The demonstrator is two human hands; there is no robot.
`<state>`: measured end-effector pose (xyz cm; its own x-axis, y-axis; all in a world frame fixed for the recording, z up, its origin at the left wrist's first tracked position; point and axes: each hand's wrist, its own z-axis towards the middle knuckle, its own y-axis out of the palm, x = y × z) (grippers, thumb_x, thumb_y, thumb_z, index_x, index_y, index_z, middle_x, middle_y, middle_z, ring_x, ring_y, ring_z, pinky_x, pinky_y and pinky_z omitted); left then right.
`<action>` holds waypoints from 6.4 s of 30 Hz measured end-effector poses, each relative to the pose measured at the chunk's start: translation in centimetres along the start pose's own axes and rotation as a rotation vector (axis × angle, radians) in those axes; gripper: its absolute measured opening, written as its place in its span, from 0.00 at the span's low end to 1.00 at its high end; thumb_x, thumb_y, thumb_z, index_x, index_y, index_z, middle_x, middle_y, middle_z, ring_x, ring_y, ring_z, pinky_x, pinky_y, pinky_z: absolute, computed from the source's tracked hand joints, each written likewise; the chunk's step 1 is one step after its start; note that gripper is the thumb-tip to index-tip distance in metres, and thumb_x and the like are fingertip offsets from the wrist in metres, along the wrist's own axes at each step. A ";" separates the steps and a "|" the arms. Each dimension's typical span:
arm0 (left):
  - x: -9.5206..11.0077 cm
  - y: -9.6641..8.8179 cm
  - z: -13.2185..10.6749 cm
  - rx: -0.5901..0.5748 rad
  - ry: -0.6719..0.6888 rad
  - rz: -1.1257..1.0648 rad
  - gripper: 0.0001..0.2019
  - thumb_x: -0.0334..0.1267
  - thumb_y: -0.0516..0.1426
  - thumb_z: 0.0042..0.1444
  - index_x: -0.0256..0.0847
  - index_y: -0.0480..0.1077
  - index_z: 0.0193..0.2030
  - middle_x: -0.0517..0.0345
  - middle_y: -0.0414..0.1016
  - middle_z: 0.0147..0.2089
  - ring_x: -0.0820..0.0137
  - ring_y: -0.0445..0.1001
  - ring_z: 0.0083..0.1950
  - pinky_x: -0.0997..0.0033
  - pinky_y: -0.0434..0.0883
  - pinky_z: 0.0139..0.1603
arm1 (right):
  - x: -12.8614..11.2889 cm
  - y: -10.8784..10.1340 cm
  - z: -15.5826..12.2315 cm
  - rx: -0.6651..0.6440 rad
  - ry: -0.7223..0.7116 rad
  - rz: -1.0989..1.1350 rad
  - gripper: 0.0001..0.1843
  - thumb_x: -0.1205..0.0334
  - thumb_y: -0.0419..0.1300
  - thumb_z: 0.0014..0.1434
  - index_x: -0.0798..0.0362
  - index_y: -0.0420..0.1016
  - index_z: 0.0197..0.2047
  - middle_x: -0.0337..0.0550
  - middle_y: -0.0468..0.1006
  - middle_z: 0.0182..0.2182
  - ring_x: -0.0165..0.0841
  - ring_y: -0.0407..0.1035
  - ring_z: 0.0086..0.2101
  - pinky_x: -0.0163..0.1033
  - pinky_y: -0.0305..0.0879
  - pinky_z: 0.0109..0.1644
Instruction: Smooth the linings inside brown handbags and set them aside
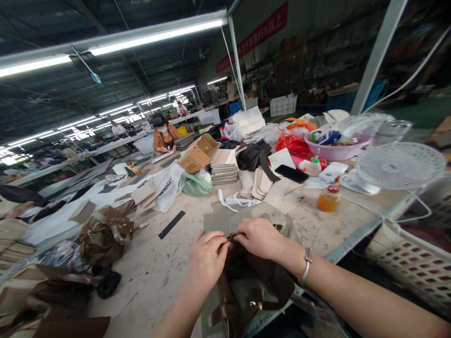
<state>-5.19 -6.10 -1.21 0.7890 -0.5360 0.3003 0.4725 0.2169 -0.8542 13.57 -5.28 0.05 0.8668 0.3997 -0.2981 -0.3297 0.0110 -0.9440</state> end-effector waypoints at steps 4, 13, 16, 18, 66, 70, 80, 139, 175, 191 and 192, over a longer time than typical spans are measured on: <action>-0.3 0.1 0.4 -0.054 -0.034 -0.183 0.08 0.27 0.56 0.51 0.42 0.75 0.30 0.57 0.76 0.40 0.69 0.75 0.41 0.67 0.71 0.48 | 0.0 -0.1 -0.2 -0.006 0.008 -0.001 0.14 0.56 0.53 0.60 0.52 0.77 0.31 0.43 0.78 0.31 0.33 0.71 0.33 0.34 0.59 0.33; -0.5 -0.4 0.0 -0.073 -0.006 -0.237 0.07 0.30 0.55 0.53 0.43 0.73 0.36 0.57 0.77 0.42 0.69 0.75 0.44 0.67 0.71 0.49 | -0.3 -0.2 -0.2 -0.008 0.029 -0.009 0.15 0.56 0.52 0.60 0.53 0.77 0.31 0.44 0.78 0.31 0.34 0.72 0.32 0.34 0.59 0.31; -0.5 -0.3 -0.3 -0.077 -0.155 -0.220 0.11 0.34 0.59 0.52 0.44 0.70 0.43 0.59 0.78 0.40 0.69 0.76 0.41 0.69 0.72 0.44 | -0.4 -0.3 -0.2 -0.021 0.025 -0.002 0.15 0.56 0.53 0.60 0.52 0.77 0.31 0.43 0.78 0.31 0.34 0.72 0.32 0.34 0.59 0.31; -0.6 -0.3 -0.3 -0.092 -0.240 -0.187 0.12 0.36 0.61 0.50 0.44 0.70 0.42 0.60 0.78 0.39 0.68 0.77 0.40 0.69 0.72 0.42 | -0.3 -0.2 -0.2 -0.033 0.022 0.002 0.14 0.56 0.53 0.60 0.52 0.77 0.31 0.43 0.78 0.31 0.33 0.71 0.32 0.34 0.59 0.32; -0.9 0.8 0.5 -0.006 -0.086 -0.361 0.06 0.28 0.56 0.50 0.41 0.74 0.29 0.58 0.78 0.36 0.71 0.76 0.38 0.72 0.71 0.42 | 0.6 0.3 -0.2 -0.002 -0.022 0.005 0.15 0.55 0.53 0.60 0.51 0.76 0.29 0.40 0.77 0.29 0.32 0.70 0.30 0.34 0.53 0.28; -1.0 1.1 0.3 0.001 -0.168 -0.355 0.05 0.30 0.56 0.50 0.41 0.73 0.29 0.60 0.78 0.36 0.71 0.76 0.38 0.73 0.70 0.41 | 0.4 0.2 0.0 -0.006 -0.023 0.005 0.15 0.53 0.54 0.60 0.51 0.76 0.29 0.40 0.77 0.29 0.32 0.70 0.31 0.34 0.53 0.28; -0.9 0.4 0.1 -0.068 -0.339 -0.455 0.09 0.33 0.57 0.52 0.43 0.65 0.40 0.64 0.79 0.33 0.72 0.76 0.35 0.76 0.68 0.37 | 0.6 0.5 -0.2 0.009 -0.061 0.063 0.16 0.49 0.54 0.60 0.51 0.76 0.31 0.41 0.77 0.30 0.33 0.70 0.32 0.35 0.54 0.32; -0.9 -1.1 0.0 -0.265 -0.261 -0.106 0.11 0.42 0.52 0.57 0.43 0.75 0.33 0.60 0.77 0.28 0.71 0.70 0.28 0.75 0.60 0.29 | 0.1 -0.3 2.0 -0.025 -0.175 0.071 0.11 0.63 0.55 0.53 0.49 0.79 0.36 0.40 0.79 0.34 0.34 0.70 0.37 0.34 0.59 0.38; -1.6 -1.2 0.2 -0.289 -0.294 -0.123 0.13 0.37 0.51 0.58 0.39 0.76 0.33 0.59 0.76 0.27 0.68 0.72 0.29 0.73 0.63 0.31 | 0.1 0.9 2.3 -0.054 -0.181 0.087 0.16 0.54 0.52 0.61 0.50 0.79 0.34 0.44 0.79 0.34 0.37 0.71 0.38 0.36 0.59 0.37; -0.6 -3.4 1.0 -0.470 -0.211 -0.270 0.25 0.37 0.54 0.55 0.43 0.62 0.61 0.55 0.69 0.58 0.65 0.75 0.43 0.65 0.71 0.47 | 2.5 1.3 -2.0 0.111 -0.129 0.723 0.25 0.52 0.66 0.49 0.53 0.73 0.50 0.44 0.77 0.39 0.33 0.70 0.36 0.37 0.67 0.41; -0.3 -3.3 1.1 -0.473 -0.211 -0.250 0.24 0.38 0.54 0.55 0.42 0.63 0.60 0.54 0.70 0.57 0.65 0.75 0.40 0.65 0.71 0.44 | 2.5 1.2 -2.1 0.131 -0.138 0.721 0.24 0.53 0.66 0.49 0.53 0.74 0.48 0.44 0.77 0.39 0.33 0.70 0.37 0.38 0.67 0.42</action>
<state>-6.59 -5.72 1.98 0.7600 -0.3391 0.5545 0.4661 -0.3103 -0.8286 16.11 -6.20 -2.14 0.3664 0.4607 -0.8084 -0.8483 -0.1916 -0.4936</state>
